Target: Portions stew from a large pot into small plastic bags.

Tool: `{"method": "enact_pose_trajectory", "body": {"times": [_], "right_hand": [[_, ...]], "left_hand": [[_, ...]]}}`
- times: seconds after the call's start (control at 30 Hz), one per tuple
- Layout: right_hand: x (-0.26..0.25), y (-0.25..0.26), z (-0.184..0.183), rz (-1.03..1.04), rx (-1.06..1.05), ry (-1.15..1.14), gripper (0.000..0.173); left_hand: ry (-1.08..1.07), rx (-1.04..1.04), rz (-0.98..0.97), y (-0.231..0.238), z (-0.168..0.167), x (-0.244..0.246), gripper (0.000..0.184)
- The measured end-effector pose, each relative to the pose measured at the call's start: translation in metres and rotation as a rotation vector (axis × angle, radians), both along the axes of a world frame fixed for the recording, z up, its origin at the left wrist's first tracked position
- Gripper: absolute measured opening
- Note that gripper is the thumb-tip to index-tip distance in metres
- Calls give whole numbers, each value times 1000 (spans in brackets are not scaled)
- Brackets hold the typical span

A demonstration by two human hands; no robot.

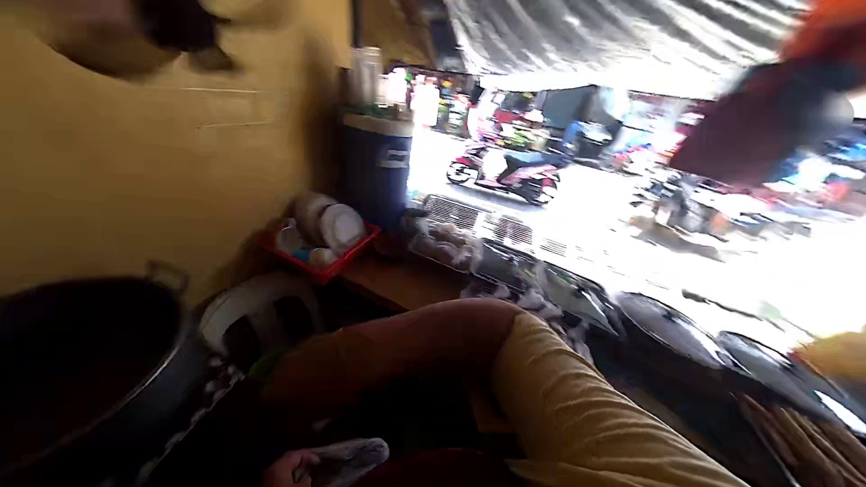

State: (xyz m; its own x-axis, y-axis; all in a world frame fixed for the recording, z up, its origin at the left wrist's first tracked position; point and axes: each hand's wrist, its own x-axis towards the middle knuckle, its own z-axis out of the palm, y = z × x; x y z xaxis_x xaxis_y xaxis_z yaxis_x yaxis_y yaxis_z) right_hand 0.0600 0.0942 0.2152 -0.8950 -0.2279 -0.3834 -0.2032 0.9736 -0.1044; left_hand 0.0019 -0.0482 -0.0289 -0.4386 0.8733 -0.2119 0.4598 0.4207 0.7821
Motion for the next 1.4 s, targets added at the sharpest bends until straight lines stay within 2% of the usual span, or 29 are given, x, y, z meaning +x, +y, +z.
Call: {"method": "enact_pose_trajectory", "body": {"times": [0.1, 0.2, 0.3, 0.4, 0.47, 0.57, 0.7, 0.87, 0.97, 1.07, 1.17, 1.27, 1.33, 1.4], "right_hand": [[-64, 16, 3, 60, -106, 135, 29], [-156, 17, -4, 73, -89, 162, 32], [-246, 4, -35, 57, -151, 234, 33], [-314, -17, -77, 23, -37, 167, 42], [-340, -30, -102, 29, 146, 14, 48], [-342, -48, -128, 42, 392, -187, 47], [-343, -54, -143, 162, 598, -349, 38], [-370, -57, -157, 168, 433, -423, 44], [-371, -58, -153, 137, 453, -434, 44], [-388, -40, -143, 61, 396, -400, 35], [-403, -14, -134, -78, 288, -155, 27], [-387, -15, -122, -19, 347, 104, 39], [-366, -21, -123, 28, 411, 192, 30], [-347, -29, -125, 9, 437, 167, 21]], "left_hand": [[-79, -12, 221, -42, -19, -9, 27], [-147, 15, 461, -87, -22, -6, 28], [-170, 57, 713, -132, -24, 10, 30], [-234, 83, 997, -165, -27, 28, 32], [-286, 67, 1152, -177, -32, 37, 32], [-337, 67, 1306, -181, -30, 42, 31], [-345, 128, 1371, -172, -26, 34, 30], [-333, 157, 1356, -156, -17, 10, 29], [-261, 152, 1326, -147, -11, -6, 34], [-179, 137, 1305, -143, -7, -20, 41], [-220, 110, 1277, -141, -8, -27, 44], [-256, 76, 1251, -141, -11, -29, 47], [-233, 61, 1250, -140, -11, -30, 48], [-175, 56, 1254, -141, -11, -29, 49]]}}
